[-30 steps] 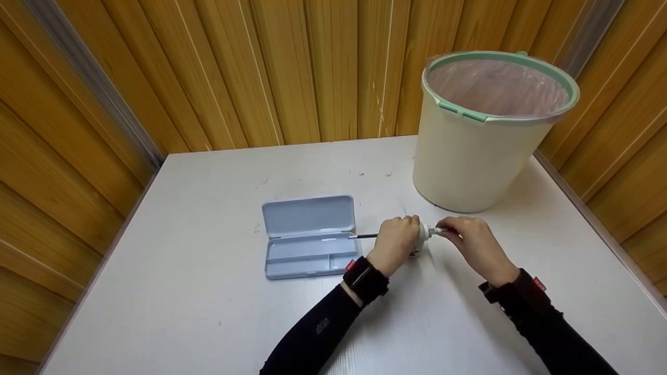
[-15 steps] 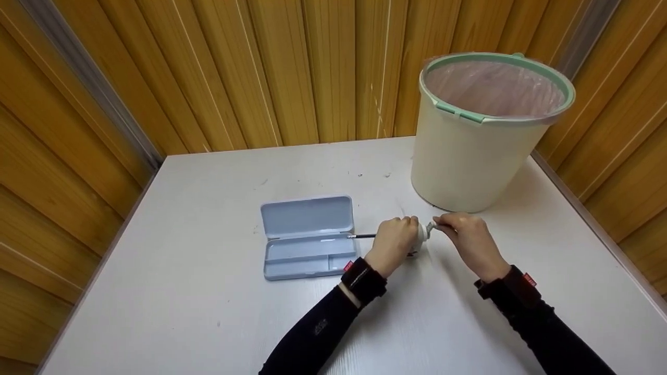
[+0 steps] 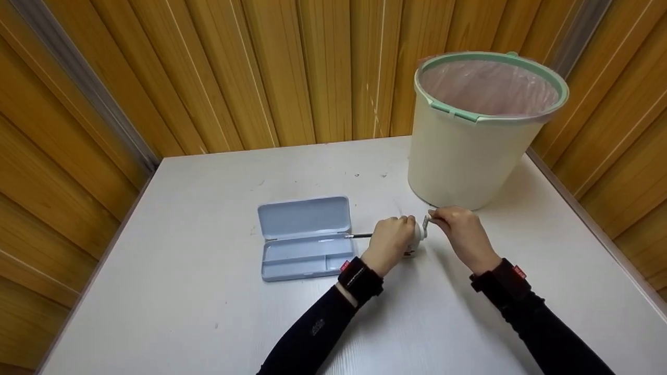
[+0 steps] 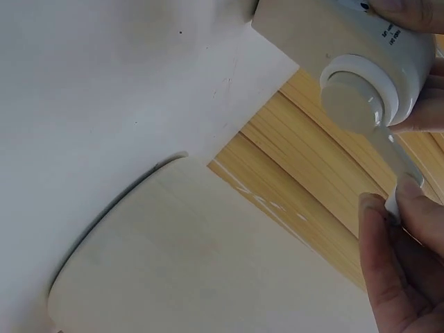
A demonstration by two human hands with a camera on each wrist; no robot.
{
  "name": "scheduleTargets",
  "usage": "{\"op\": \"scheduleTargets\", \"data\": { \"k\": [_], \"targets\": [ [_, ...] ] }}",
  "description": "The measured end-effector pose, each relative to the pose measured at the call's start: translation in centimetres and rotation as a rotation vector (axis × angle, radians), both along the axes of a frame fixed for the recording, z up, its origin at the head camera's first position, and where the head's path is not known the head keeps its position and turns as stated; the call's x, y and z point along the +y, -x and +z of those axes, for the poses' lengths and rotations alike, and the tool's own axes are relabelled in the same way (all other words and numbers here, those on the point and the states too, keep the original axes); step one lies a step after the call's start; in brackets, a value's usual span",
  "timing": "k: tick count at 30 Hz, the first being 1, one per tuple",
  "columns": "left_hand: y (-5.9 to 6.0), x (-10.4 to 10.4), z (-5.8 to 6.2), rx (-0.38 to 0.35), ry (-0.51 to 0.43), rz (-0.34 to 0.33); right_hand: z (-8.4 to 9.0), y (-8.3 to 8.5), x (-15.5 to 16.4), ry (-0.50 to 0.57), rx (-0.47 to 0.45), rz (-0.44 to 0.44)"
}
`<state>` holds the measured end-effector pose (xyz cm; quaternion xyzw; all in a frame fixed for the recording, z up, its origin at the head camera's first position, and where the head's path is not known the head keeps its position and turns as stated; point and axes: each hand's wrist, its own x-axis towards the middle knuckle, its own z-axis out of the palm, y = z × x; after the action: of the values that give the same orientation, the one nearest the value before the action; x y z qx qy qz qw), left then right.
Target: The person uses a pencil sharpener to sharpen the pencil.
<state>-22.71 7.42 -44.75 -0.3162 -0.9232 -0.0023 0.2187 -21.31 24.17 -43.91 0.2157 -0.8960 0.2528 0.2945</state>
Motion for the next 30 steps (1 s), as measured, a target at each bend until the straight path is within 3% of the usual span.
{"op": "scheduleTargets", "data": {
  "k": [6,16,23,30],
  "targets": [
    [-0.1,-0.1,0.0,0.036,0.013,0.005,-0.1,0.7,-0.3,-0.015,-0.005,-0.024],
    [0.1,-0.4,-0.1,0.058,0.028,0.0,-0.1,2.5,-0.6,-0.043,-0.136,-0.023],
    [-0.1,-0.2,-0.3,0.068,0.031,-0.013,-1.3,4.0,-0.4,-0.06,-0.253,-0.019],
    [-0.1,-0.3,0.0,0.062,0.067,-0.007,-1.9,4.6,-0.4,-0.102,-0.281,-0.001]
  ]
}}
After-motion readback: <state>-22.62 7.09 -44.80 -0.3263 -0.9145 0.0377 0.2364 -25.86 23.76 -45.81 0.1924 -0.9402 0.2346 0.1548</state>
